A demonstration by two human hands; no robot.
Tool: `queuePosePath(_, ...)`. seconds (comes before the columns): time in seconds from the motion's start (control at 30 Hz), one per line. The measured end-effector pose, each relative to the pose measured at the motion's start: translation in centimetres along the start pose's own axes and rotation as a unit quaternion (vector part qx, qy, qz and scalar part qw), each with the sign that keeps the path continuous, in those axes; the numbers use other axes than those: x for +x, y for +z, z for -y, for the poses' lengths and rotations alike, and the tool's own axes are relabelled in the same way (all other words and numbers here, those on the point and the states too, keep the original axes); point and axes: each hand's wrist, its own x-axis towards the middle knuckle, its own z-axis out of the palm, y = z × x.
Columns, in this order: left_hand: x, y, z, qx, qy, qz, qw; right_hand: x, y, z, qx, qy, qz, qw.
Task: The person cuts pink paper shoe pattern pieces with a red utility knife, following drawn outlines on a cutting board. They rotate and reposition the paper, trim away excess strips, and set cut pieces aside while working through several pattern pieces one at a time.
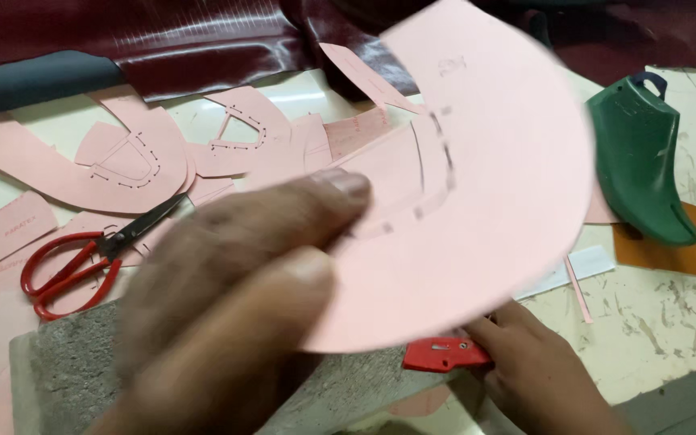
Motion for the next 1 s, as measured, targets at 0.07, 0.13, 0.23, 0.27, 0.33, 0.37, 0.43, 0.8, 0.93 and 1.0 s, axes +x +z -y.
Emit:
queuePosePath(0.07, 0.9, -0.2, 0.7, -0.047, -0.048, -0.109, 0.992, -0.4, 0.1, 0.1, 0.002, -0.015, -0.024, 1.0)
queuePosePath(0.13, 1.3, 0.6, 1.5, -0.111, -0.126, -0.158, 0.973, -0.7, 0.2, 0.2, -0.001, -0.015, -0.053, 0.998)
queuePosePath(0.23, 0.9, 3.1, 2.6, -0.208, -0.268, -0.09, 0.936, -1.4, 0.4, -0.1, 0.022, -0.065, -0.09, 0.994)
queuePosePath(0.27, 0.7, 4.2, 3.0, -0.23, -0.321, -0.043, 0.918, -1.5, 0.7, -0.3, 0.012, -0.074, -0.102, 0.992)
queuePosePath(0.33, -0.1, 6.0, 3.4, -0.263, -0.427, 0.013, 0.865, -2.1, 1.3, -1.3, -0.01, -0.094, -0.123, 0.988)
queuePosePath(0.37, -0.6, 6.3, 3.8, -0.281, -0.498, 0.009, 0.82, -2.5, 1.6, -2.1, -0.021, -0.125, -0.122, 0.984)
queuePosePath(0.43, -1.5, 6.7, 4.5, -0.292, -0.567, 0.009, 0.77, -3.8, 1.6, -4.6, -0.044, -0.184, -0.12, 0.975)
queuePosePath(0.8, -3.4, 8.1, 3.1, -0.284, -0.66, 0.167, 0.675, -5.4, -0.1, -14.2, 0.674, -0.127, -0.112, 0.719)
queuePosePath(0.93, -5.0, 9.2, 1.5, -0.096, -0.518, 0.281, 0.802, -3.0, 0.3, -9.4, 0.678, -0.119, -0.221, 0.691)
queuePosePath(1.0, -5.4, 9.4, 1.3, -0.052, -0.494, 0.295, 0.816, -1.3, 0.3, -5.9, 0.65, -0.075, -0.21, 0.726)
